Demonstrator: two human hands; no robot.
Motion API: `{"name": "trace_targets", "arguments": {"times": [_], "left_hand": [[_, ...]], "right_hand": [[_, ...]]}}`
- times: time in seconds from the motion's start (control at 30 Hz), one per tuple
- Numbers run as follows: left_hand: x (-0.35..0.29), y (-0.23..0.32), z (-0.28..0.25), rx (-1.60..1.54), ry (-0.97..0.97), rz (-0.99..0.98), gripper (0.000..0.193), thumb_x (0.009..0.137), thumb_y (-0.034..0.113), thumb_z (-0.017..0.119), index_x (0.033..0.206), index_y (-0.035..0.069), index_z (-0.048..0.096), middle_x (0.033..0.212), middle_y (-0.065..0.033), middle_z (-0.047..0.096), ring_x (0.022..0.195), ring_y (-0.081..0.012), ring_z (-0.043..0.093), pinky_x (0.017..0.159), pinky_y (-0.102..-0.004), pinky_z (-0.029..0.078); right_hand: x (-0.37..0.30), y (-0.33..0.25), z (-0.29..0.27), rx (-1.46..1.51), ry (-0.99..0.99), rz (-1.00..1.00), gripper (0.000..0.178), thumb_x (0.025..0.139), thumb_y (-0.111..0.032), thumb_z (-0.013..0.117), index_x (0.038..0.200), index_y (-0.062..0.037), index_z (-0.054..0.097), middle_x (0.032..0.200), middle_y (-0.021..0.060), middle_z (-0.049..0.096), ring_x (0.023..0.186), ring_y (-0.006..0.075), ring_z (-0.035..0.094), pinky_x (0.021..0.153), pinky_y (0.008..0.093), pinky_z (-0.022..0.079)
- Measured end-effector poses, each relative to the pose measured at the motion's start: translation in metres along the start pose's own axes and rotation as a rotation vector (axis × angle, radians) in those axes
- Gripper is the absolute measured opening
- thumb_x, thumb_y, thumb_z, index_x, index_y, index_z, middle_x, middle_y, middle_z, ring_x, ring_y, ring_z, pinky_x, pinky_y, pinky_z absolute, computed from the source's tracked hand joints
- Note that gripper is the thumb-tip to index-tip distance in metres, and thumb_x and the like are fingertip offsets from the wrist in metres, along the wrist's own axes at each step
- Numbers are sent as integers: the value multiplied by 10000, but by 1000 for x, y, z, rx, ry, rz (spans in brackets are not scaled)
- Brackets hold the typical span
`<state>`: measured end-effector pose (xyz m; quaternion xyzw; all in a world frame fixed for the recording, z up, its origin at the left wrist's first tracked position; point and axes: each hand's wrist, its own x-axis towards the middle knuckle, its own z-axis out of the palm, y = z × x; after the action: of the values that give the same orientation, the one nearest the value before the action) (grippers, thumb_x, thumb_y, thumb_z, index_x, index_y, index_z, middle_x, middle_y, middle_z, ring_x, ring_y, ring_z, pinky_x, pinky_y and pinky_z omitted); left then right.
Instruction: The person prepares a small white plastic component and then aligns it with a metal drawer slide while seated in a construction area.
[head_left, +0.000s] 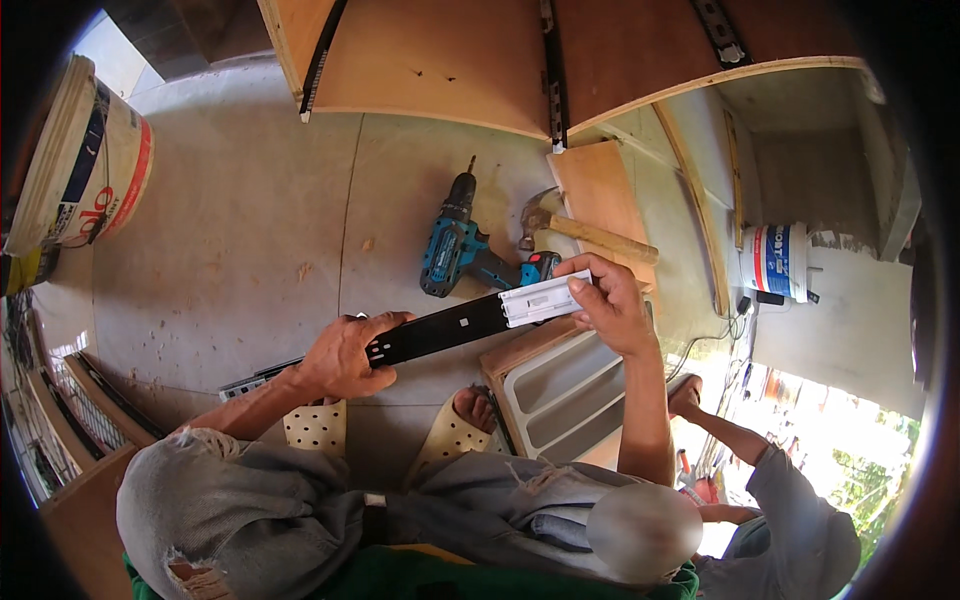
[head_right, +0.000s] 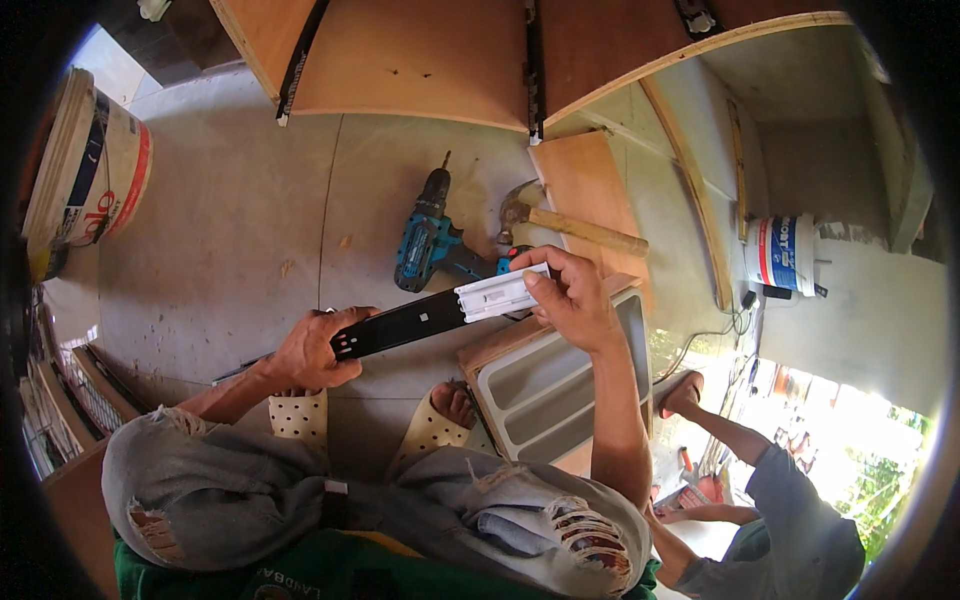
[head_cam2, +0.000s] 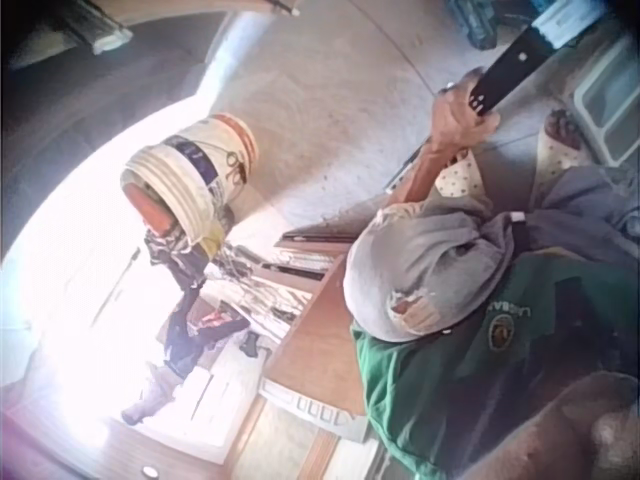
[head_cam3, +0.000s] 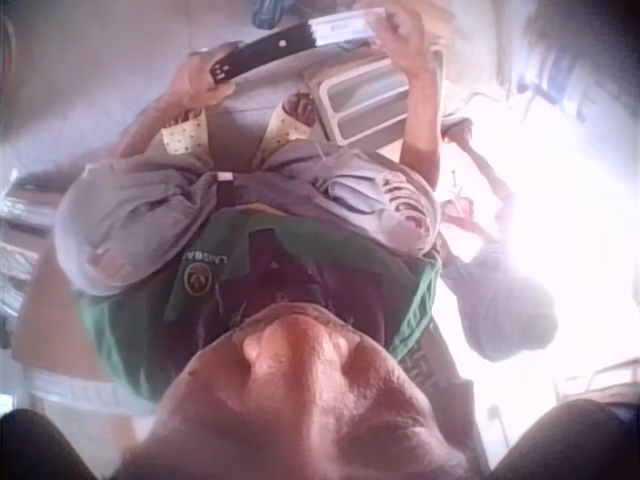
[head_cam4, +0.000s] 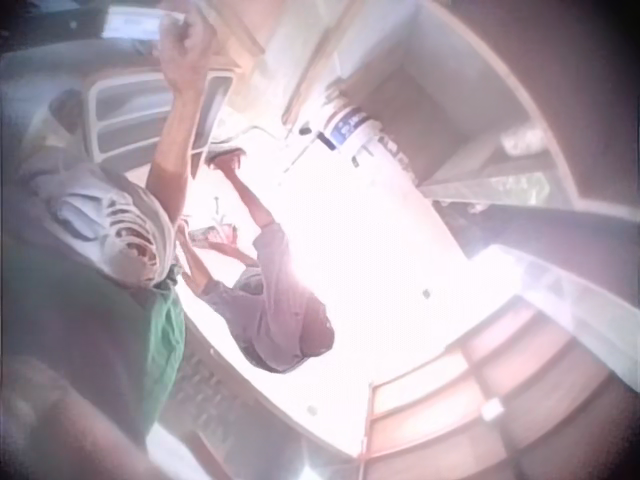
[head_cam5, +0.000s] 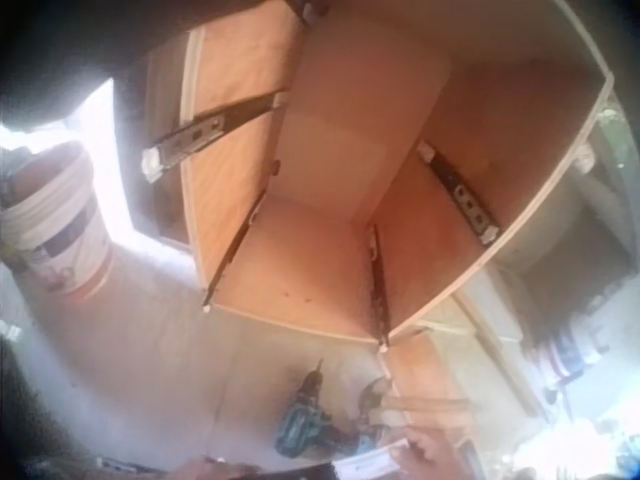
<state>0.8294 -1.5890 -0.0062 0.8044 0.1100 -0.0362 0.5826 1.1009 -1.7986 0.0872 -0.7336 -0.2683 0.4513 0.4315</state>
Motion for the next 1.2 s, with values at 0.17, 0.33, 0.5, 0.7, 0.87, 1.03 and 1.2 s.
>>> {"name": "trace_targets", "arguments": {"times": [0.17, 0.33, 0.5, 0.7, 0.87, 1.03, 1.2], "left_hand": [[1, 3, -2, -6, -13, -21, 628, 635, 108, 637, 1254, 25, 567, 825, -212, 678, 702, -339, 682, 690, -387, 552], [-1, 1, 1, 4, 22, 25, 637, 638, 107, 636, 1261, 7, 554, 841, -215, 682, 718, -323, 692, 719, -382, 564], [0, -2, 3, 23, 29, 53, 631, 636, 102, 632, 1255, 9, 553, 832, -213, 680, 720, -324, 692, 714, -381, 564], [0, -1, 0, -10, -3, 0, 630, 636, 114, 632, 1252, 5, 557, 834, -206, 684, 707, -322, 691, 702, -380, 562], [3, 6, -2, -28, -44, -36, 632, 641, 120, 627, 1259, 5, 559, 849, -205, 687, 707, -316, 692, 705, -375, 562], [-1, 3, -3, -54, -39, -13, 634, 647, 119, 627, 1267, 8, 556, 894, -215, 695, 731, -312, 701, 738, -366, 565], [0, 6, -1, -43, -47, -31, 636, 651, 121, 634, 1272, 11, 552, 913, -218, 695, 754, -317, 703, 760, -370, 563]], "right_hand": [[-2, 7, -6, -15, 17, -5, 226, 979, -185, 557, 1106, 1, 573, 724, -15, 529, 553, 19, 380, 479, 177, 322], [-5, -7, -25, 3, 61, 10, 223, 969, -219, 581, 1079, -28, 617, 781, -11, 579, 617, 21, 479, 532, 167, 400], [-3, -2, -23, -90, 30, -11, 195, 973, -178, 566, 1065, -9, 601, 743, -11, 555, 582, 25, 431, 494, 179, 352], [-3, 2, -30, -50, 71, -27, 185, 975, -154, 564, 1057, 11, 583, 694, -11, 528, 533, 28, 373, 457, 188, 301], [-4, 0, -31, 10, 48, -14, 203, 975, -172, 574, 1062, 11, 578, 696, -12, 526, 519, 23, 354, 454, 183, 290], [-1, 2, -23, 25, 45, 16, 203, 970, -176, 584, 1063, 5, 579, 703, -15, 524, 523, 20, 350, 455, 182, 287], [-2, 5, -19, 4, 44, 21, 210, 971, -185, 584, 1071, 0, 582, 707, -13, 529, 529, 22, 358, 457, 184, 290]]}}
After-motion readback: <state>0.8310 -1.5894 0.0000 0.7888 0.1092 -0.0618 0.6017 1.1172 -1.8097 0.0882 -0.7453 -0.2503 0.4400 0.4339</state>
